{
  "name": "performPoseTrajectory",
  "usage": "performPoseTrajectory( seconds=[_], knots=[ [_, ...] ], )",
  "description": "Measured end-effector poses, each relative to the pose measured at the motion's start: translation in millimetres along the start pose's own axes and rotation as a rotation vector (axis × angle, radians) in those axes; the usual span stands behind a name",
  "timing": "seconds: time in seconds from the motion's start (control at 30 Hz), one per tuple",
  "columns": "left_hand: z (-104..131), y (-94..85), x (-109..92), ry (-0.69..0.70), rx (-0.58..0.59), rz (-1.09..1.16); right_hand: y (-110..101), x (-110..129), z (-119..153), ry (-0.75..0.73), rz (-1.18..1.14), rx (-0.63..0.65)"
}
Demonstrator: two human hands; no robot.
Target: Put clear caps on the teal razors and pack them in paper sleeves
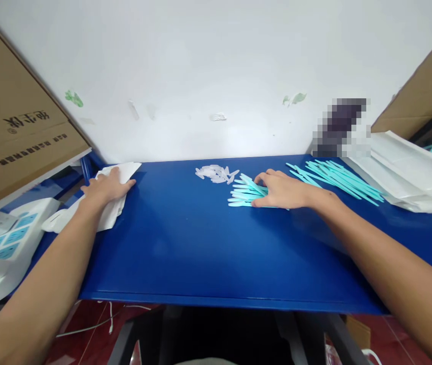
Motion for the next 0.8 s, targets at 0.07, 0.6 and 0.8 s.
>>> performPoseTrajectory(
  seconds=[0.07,0.6,0.8],
  knots=[
    [4,-1.8,-3,0.032,-0.061,0.006,-4,8,-4,-0.013,-0.020,0.047],
    [139,-24.1,-97,0.788,-0.446,0.081,2,40,-5,-0.225,0.211,-0.043],
    [150,-13.3,-104,0.869,-0.359,0.082,-9,46,3,-0.066,-0.386,-0.683]
  ],
)
Point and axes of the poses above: each hand's wrist, its own z-axis away from the middle knuckle, its own y-axis out of the palm, x = y × z, the point moved 3 cm from there along -z, towards the middle knuckle, and after that the axes turned 10 degrees about -y, right-handed, at the moved point
